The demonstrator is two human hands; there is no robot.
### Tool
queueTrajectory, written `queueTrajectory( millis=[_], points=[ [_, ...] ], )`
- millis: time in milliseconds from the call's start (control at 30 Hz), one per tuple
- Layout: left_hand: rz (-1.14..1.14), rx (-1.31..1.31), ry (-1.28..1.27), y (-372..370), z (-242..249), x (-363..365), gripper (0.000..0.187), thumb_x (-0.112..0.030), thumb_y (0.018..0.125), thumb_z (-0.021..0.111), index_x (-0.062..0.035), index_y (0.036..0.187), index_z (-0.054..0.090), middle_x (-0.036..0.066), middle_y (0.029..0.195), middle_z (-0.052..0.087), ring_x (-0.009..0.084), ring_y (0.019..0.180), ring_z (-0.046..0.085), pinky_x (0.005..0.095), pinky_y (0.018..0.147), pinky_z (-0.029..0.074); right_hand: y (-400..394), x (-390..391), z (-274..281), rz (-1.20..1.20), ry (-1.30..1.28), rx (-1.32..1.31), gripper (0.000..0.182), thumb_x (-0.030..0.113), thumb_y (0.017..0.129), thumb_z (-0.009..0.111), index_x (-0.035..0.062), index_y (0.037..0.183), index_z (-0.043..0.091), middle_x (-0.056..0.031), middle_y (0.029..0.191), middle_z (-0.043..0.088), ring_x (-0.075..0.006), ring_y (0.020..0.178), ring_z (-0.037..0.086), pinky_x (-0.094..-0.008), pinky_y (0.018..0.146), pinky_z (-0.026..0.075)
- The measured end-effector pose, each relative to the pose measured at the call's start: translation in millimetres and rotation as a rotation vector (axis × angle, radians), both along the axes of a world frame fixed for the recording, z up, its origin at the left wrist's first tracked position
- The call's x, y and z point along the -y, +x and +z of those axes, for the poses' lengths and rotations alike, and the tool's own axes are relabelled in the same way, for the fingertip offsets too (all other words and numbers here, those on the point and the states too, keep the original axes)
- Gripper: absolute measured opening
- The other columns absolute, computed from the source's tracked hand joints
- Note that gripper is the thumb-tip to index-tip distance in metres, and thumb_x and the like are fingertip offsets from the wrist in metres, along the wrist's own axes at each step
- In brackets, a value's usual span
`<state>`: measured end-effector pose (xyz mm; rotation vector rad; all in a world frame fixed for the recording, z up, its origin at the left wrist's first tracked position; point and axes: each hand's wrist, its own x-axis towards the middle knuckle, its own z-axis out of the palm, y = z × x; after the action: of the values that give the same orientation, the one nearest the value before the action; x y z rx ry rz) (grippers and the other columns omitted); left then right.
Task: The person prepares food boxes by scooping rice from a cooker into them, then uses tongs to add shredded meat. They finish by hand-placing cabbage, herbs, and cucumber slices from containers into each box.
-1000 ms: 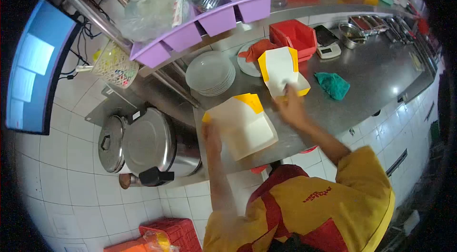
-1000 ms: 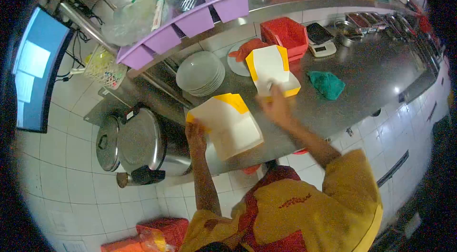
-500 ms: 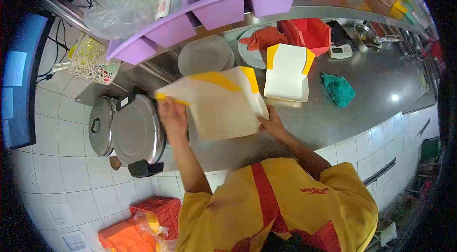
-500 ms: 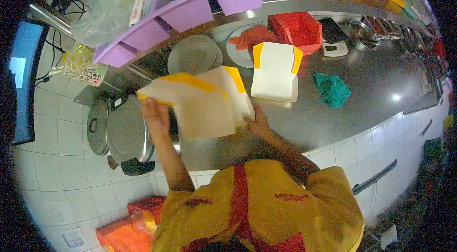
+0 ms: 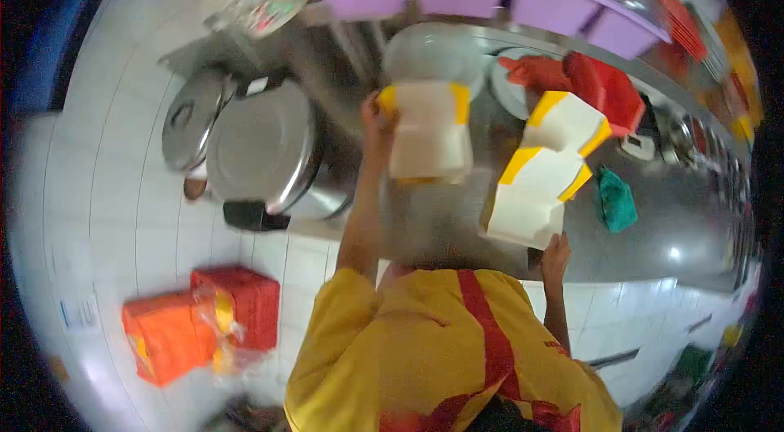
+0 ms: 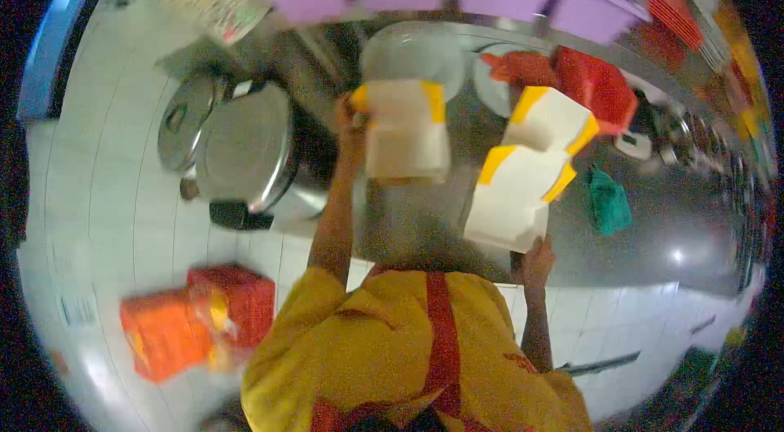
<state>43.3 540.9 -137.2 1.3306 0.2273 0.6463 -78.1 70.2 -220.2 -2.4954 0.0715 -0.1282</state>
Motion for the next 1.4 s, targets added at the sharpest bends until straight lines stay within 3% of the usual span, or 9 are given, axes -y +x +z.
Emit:
queueTrajectory(
  millis=[133,367,600,733,867,967,1067,1300,1400],
  points=[
    [0.513,0.032,1.103,-72,74,14,0.031,-0.021,0.086,0.056,-0.0012,0.11,0.054,0.014,0.109,0.055,0.032,0.101,0.05,0.0445,0.085,0.039,16,-68,148,-0.385,-0.208,-0.297,0.037,0.033,0.094,0.045,-0.0003,0.109,0.047,-0.0254,0.096,0.06,-0.0423,0.084,0.06,-0.0466,0.072,0.047],
    [0.476,-0.644,1.552,-269,130,-97,0.065,-0.001,0.058,0.058,-0.0089,0.122,0.05,0.018,0.124,0.047,0.0384,0.117,0.041,0.0486,0.102,0.03,44,-96,165,0.0,0.119,0.395,0.029,0.029,0.095,0.047,0.0019,0.104,0.049,-0.0157,0.08,0.055,-0.0267,0.07,0.055,-0.0381,0.063,0.044],
    [-0.027,-0.719,1.671,-306,99,-197,0.082,0.003,0.063,0.063,-0.0271,0.136,0.041,0.017,0.133,0.043,0.0375,0.122,0.042,0.0463,0.103,0.033,54,-270,198,0.451,0.369,0.212,0.022,0.019,0.088,0.054,0.0032,0.104,0.053,-0.0186,0.084,0.06,-0.0311,0.073,0.06,-0.0384,0.067,0.048],
    [-0.135,-0.607,1.91,-310,95,-217,0.059,-0.011,0.083,0.049,-0.0165,0.139,0.035,0.018,0.133,0.044,0.0373,0.122,0.044,0.0501,0.101,0.035,21,-361,230,0.634,0.39,0.188,0.02,0.019,0.085,0.058,0.0027,0.098,0.057,-0.0148,0.078,0.061,-0.0261,0.063,0.06,-0.0355,0.059,0.048],
    [-0.227,-0.369,1.817,-295,210,-255,0.061,-0.014,0.072,0.063,-0.014,0.131,0.046,0.015,0.129,0.048,0.0326,0.118,0.048,0.0476,0.096,0.041,8,-409,235,0.599,0.455,0.366,0.01,0.009,0.085,0.059,0.0004,0.089,0.06,-0.0033,0.059,0.054,-0.0075,0.05,0.047,-0.0234,0.047,0.039],
    [-0.208,-0.562,1.933,-250,301,-299,0.059,-0.014,0.067,0.066,-0.0143,0.125,0.052,0.011,0.125,0.053,0.0274,0.111,0.054,0.0421,0.088,0.048,3,-425,245,0.478,0.593,0.199,0.013,0.014,0.083,0.063,0.0019,0.086,0.061,-0.0088,0.064,0.056,-0.0162,0.052,0.054,-0.0268,0.049,0.043],
    [0.017,-0.011,1.747,-166,380,-321,0.018,-0.005,0.077,0.062,-0.0061,0.095,0.064,0.01,0.099,0.063,0.028,0.085,0.062,0.0345,0.071,0.05,11,-434,297,0.499,0.544,0.429,0.011,0.012,0.082,0.063,0.0015,0.084,0.061,-0.009,0.065,0.056,-0.0167,0.053,0.053,-0.0281,0.05,0.043],
    [0.245,-0.007,1.555,14,397,-400,0.035,-0.027,0.09,0.051,0.0019,0.105,0.062,0.019,0.106,0.061,0.0324,0.096,0.059,0.0379,0.083,0.046,102,-489,487,0.513,0.162,1.422,0.012,0.01,0.081,0.06,-0.0011,0.082,0.06,-0.0163,0.079,0.06,-0.0314,0.072,0.059,-0.0429,0.064,0.047],
    [0.331,-0.02,1.694,31,384,-393,0.05,-0.036,0.094,0.041,0.0059,0.118,0.052,0.023,0.117,0.055,0.0354,0.107,0.054,0.0418,0.091,0.041,141,-521,514,0.36,-0.188,1.333,0.014,0.013,0.082,0.058,-0.0006,0.081,0.06,-0.0176,0.081,0.06,-0.033,0.075,0.059,-0.0472,0.066,0.045]
  ],
)
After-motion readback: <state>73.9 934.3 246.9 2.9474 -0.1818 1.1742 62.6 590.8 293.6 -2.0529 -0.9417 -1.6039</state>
